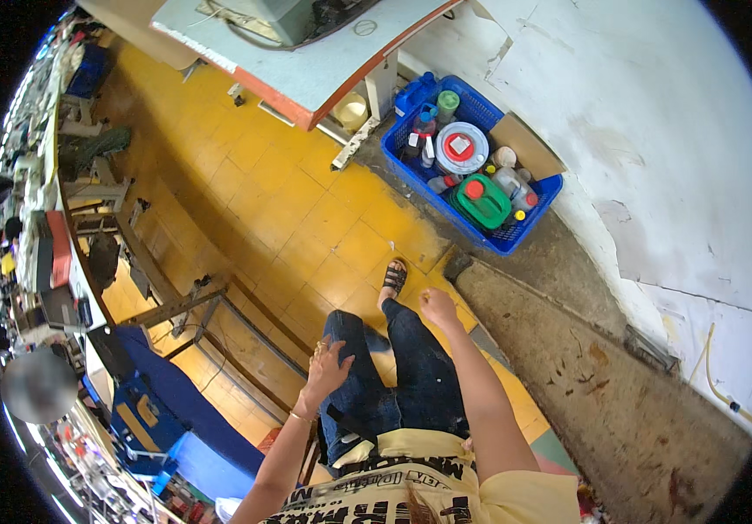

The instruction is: The person repeatedly picks up braided silver trims and flat strips, aligns them on a worktable, and uses a utility knife to trim the ends. They also retrieve a glue bottle and apply adhesive to the strips before setting them aside.

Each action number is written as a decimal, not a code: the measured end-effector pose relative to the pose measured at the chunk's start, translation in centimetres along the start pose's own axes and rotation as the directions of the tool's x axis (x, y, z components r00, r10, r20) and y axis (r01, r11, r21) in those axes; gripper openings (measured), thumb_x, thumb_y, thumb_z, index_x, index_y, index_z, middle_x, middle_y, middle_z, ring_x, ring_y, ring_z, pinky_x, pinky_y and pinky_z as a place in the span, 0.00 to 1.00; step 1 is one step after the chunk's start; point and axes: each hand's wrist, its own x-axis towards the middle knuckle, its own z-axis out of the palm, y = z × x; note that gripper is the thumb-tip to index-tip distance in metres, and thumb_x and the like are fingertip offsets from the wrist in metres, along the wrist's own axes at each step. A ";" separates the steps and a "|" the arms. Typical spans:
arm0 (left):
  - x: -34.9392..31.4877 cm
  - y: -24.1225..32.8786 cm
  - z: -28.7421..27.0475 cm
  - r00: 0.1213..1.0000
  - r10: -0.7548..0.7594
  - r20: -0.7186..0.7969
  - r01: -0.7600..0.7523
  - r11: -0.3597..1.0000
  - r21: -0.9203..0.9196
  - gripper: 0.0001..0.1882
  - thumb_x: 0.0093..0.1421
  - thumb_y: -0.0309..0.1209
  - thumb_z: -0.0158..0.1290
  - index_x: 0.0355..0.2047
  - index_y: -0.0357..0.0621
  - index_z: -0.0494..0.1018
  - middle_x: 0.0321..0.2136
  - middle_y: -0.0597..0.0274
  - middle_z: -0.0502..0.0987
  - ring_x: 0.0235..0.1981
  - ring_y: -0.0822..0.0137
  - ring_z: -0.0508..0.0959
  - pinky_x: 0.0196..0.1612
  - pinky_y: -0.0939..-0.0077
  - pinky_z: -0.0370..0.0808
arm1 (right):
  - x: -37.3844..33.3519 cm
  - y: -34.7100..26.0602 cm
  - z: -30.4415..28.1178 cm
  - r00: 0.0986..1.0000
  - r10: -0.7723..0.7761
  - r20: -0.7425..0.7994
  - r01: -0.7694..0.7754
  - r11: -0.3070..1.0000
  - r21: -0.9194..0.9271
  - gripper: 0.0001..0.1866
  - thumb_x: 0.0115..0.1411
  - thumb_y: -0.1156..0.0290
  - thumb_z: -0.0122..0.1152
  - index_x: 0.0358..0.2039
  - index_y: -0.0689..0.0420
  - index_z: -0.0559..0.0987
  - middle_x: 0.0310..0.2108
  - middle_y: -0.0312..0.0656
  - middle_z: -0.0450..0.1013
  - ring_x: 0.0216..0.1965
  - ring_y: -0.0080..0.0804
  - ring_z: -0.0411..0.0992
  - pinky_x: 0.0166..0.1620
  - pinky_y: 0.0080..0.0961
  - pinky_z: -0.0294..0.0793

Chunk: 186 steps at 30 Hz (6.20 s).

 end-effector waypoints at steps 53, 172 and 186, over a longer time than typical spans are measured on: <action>30.9 10.0 1.3 0.862 -0.271 0.428 -0.160 0.657 0.737 0.43 0.61 0.54 0.47 0.70 0.45 0.47 0.65 0.18 0.39 0.67 0.25 0.44 0.64 0.30 0.44 | 50.7 12.5 2.2 0.805 0.539 -0.246 -0.439 0.821 0.365 0.28 0.61 0.72 0.52 0.61 0.57 0.58 0.34 0.62 0.76 0.37 0.63 0.76 0.43 0.56 0.75; 28.7 9.3 1.8 0.855 -0.258 0.450 -0.182 0.662 0.727 0.45 0.58 0.51 0.54 0.69 0.48 0.48 0.65 0.25 0.49 0.67 0.32 0.50 0.65 0.38 0.48 | 31.5 12.4 -4.5 0.850 0.318 -0.421 -0.342 0.939 0.018 0.31 0.57 0.71 0.54 0.63 0.56 0.65 0.52 0.53 0.70 0.61 0.52 0.63 0.59 0.43 0.64; 27.2 2.9 -0.5 0.881 -0.177 0.438 0.121 0.981 0.153 0.26 0.60 0.46 0.49 0.53 0.41 0.71 0.51 0.37 0.72 0.52 0.41 0.74 0.51 0.48 0.73 | 25.3 7.0 -6.5 0.988 0.053 0.146 -0.016 0.969 -0.245 0.15 0.56 0.60 0.58 0.33 0.59 0.82 0.37 0.54 0.78 0.43 0.53 0.75 0.49 0.44 0.73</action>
